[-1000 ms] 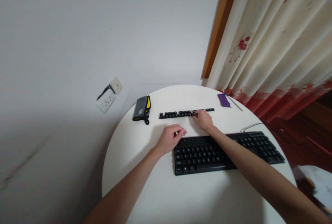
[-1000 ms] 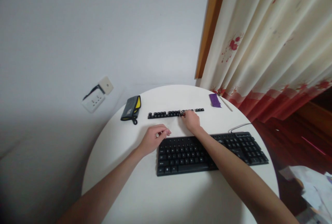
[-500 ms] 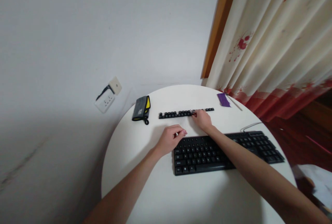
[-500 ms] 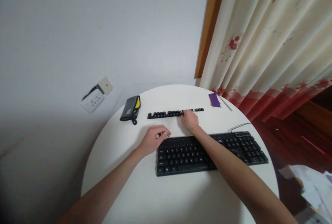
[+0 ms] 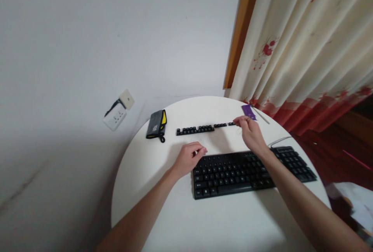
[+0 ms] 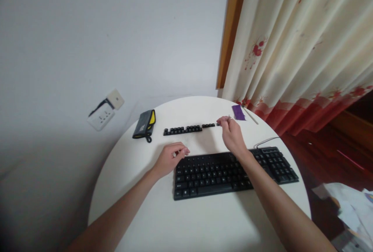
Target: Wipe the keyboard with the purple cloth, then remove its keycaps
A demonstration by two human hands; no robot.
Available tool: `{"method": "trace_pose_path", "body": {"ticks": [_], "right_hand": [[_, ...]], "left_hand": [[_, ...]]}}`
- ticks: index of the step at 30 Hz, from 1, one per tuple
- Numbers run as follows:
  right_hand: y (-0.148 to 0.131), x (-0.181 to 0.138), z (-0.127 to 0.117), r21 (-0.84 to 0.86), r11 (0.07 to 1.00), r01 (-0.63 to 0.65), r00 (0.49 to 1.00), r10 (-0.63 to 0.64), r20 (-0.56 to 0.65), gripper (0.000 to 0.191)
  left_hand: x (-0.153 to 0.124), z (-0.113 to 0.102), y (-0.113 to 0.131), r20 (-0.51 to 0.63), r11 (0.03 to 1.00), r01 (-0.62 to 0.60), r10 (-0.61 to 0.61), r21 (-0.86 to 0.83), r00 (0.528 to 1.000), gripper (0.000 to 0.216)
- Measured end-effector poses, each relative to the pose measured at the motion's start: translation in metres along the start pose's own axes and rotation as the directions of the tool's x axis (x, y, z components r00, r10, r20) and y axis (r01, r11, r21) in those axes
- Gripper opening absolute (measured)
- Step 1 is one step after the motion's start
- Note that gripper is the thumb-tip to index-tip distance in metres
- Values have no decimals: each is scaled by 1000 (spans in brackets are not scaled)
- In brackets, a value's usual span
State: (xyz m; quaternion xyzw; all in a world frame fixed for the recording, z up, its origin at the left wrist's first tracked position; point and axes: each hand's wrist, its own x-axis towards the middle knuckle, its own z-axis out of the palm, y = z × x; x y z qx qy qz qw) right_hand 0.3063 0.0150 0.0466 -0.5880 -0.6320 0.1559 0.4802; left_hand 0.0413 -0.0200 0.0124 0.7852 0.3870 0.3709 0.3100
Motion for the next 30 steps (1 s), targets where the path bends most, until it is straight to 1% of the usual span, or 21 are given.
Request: {"method": "trace_pose_path", "body": {"ticks": [2, 5, 7, 9, 13, 16, 19, 22, 25, 28, 30], "right_hand": [[1, -8, -23, -18, 1000, -18, 997, 17, -71, 52], [2, -24, -49, -79, 995, -66, 990, 56, -128, 60], [4, -35, -60, -97, 991, -96, 985, 80, -150, 62], [8, -44, -66, -96, 987, -128, 980, 111, -165, 59], [21, -53, -70, -43, 980, -192, 972, 185, -144, 47], [30, -54, -71, -26, 977, -210, 975, 208, -73, 38], [34, -53, -73, -60, 974, -216, 976, 218, 25, 38], [35, -54, -72, -91, 970, -227, 969, 235, 83, 40], [33, -55, -69, -81, 968, -237, 959, 247, 138, 39], [31, -57, -64, -88, 975, -206, 957, 219, 189, 38], [30, -57, -61, -116, 978, -171, 961, 191, 200, 37]], "left_hand": [[0, 1, 2, 12, 1000, -2, 2, 8, 1000, 28], [-1, 4, 4, 34, 1000, 8, -8, 11, 999, 28], [-1, 6, 6, 50, 1000, 15, -15, 6, 999, 28], [-2, 7, 6, 63, 1000, 17, -18, 4, 998, 29], [-2, 8, 6, 80, 1000, 10, -11, 13, 997, 31], [-1, 7, 5, 81, 1000, 3, -5, 26, 997, 31], [0, 7, 3, 82, 999, -13, 10, 40, 997, 29], [0, 7, 2, 94, 998, -19, 14, 58, 996, 27], [0, 7, 1, 104, 998, -20, 14, 65, 995, 25], [1, 7, 1, 109, 997, -26, 19, 71, 994, 25], [1, 8, 1, 109, 997, -30, 22, 75, 994, 25]]}}
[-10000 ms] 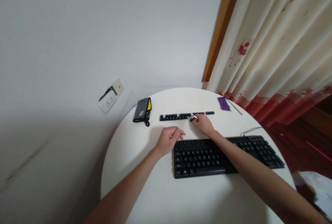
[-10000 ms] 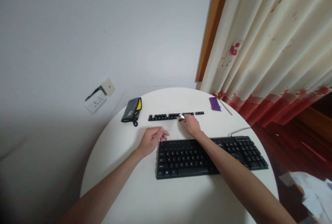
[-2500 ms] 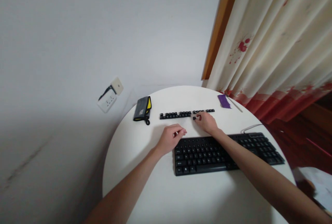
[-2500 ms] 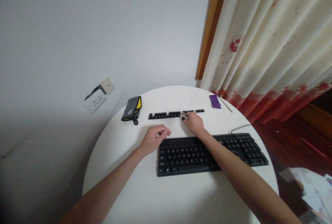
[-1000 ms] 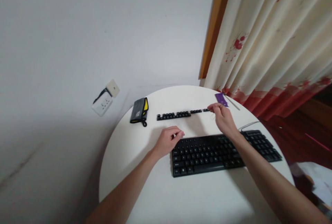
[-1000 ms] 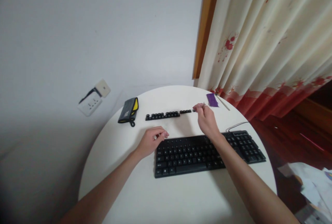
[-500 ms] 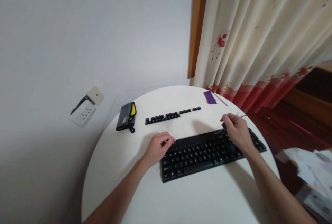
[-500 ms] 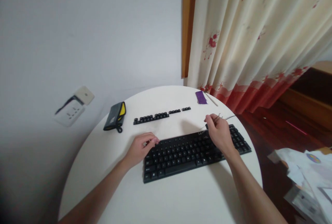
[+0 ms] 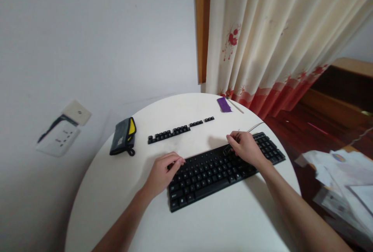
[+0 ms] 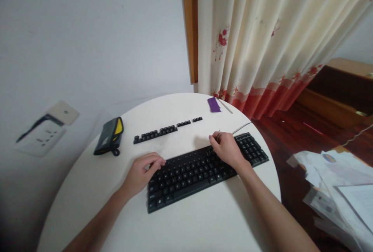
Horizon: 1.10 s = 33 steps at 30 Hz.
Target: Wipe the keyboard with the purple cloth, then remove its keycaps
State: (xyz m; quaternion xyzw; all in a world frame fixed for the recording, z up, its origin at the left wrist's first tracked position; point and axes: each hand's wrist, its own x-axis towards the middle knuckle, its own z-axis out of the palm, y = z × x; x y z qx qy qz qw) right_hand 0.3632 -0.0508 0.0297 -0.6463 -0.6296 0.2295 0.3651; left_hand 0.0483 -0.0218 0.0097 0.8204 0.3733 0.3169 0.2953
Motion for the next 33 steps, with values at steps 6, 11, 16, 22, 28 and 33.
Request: {"method": "trace_pose_path", "body": {"ticks": [6, 11, 16, 22, 28, 33], "right_hand": [[-5, -2, 6, -101, 994, 37, 999, -36, 9, 35], [-11, -6, 12, -250, 966, 60, 998, -52, 38, 36], [-22, -14, 17, -504, 854, 126, 991, -83, 108, 29], [-15, -12, 12, -418, 906, 62, 996, -30, 82, 28], [6, -4, 8, 13, 997, -78, 978, 74, 193, 32], [12, -2, 12, 135, 981, -142, 969, 110, 221, 30]], "left_hand": [[0, 1, 1, 4, 1000, -1, 1, 8, 1000, 26], [0, 0, 1, 2, 1000, 11, -11, 7, 1000, 26], [-1, 0, 0, 7, 1000, 8, -8, -3, 1000, 26], [-1, -1, 0, 3, 1000, 2, -2, 4, 1000, 26], [0, -1, 2, -2, 1000, 0, 0, -1, 1000, 25], [0, -1, 3, 2, 1000, -3, 3, -8, 1000, 25]]}}
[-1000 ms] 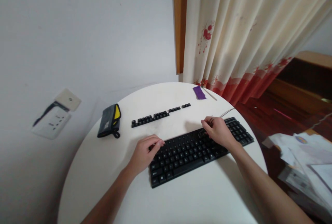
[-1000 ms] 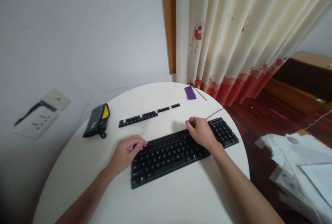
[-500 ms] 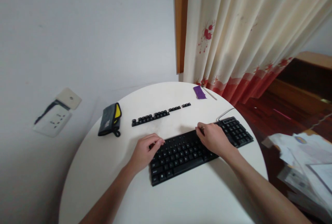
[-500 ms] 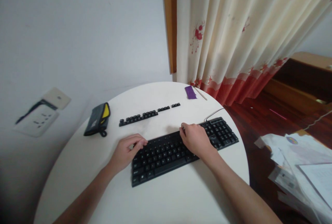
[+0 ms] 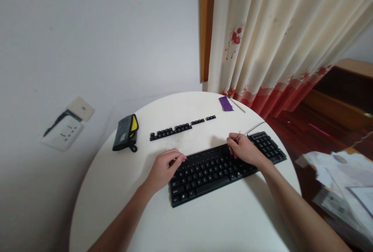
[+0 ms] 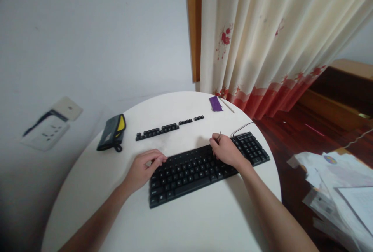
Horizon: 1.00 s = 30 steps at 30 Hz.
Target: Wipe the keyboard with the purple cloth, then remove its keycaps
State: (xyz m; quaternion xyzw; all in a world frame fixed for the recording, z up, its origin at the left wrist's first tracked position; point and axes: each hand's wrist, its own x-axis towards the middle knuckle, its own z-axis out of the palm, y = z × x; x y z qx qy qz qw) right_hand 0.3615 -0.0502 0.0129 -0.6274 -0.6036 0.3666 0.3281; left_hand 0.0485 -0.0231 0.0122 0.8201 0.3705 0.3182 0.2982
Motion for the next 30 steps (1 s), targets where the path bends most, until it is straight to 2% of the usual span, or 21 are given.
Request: {"method": "trace_pose_path", "body": {"ticks": [4, 15, 21, 26, 28, 30], "right_hand": [[2, 3, 1, 61, 998, -30, 999, 28, 27, 30], [3, 5, 2, 94, 993, -76, 997, 76, 1, 27], [3, 7, 3, 138, 987, -78, 997, 80, -14, 33], [7, 12, 0, 186, 972, -141, 988, 151, -41, 36], [5, 12, -2, 212, 969, -127, 989, 141, -53, 38], [-2, 9, -2, 251, 966, -56, 992, 82, -96, 39]], "left_hand": [[0, 0, 0, 3, 1000, 4, -4, 12, 1000, 25], [0, 1, 0, 2, 1000, -5, 5, 12, 1000, 26], [1, 0, 1, -3, 1000, -3, 3, 10, 1000, 27], [0, 0, 1, 9, 1000, 4, -4, 5, 1000, 26], [1, 0, 1, 9, 1000, 5, -5, 4, 1000, 26], [1, 0, 2, 10, 1000, 4, -4, -5, 1000, 27]]}}
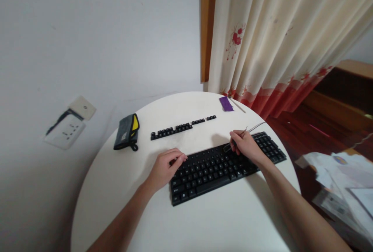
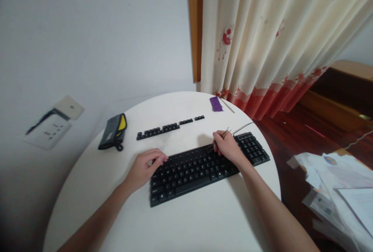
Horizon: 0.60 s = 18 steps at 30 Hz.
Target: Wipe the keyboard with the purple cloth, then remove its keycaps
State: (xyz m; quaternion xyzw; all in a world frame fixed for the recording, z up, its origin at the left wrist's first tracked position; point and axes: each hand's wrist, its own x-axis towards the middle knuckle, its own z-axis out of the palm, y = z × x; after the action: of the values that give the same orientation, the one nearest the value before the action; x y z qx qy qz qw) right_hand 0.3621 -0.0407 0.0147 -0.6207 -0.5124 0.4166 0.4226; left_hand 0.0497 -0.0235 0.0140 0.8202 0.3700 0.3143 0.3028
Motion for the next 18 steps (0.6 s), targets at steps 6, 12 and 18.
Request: {"method": "trace_pose_path", "body": {"ticks": [6, 12, 18], "right_hand": [[-17, -22, 27, 147, 962, 230, 970, -239, 48, 30], [-20, -48, 66, 162, 934, 319, 913, -349, 212, 17], [-26, -61, 84, 159, 896, 415, 868, -443, 224, 12]], "left_hand": [[-3, 2, -1, 0, 990, 36, -37, -135, 999, 21], [-7, 5, -3, 95, 955, 53, -26, -291, 995, 48], [-8, 5, 1, 160, 899, 118, -55, -422, 986, 50]]}}
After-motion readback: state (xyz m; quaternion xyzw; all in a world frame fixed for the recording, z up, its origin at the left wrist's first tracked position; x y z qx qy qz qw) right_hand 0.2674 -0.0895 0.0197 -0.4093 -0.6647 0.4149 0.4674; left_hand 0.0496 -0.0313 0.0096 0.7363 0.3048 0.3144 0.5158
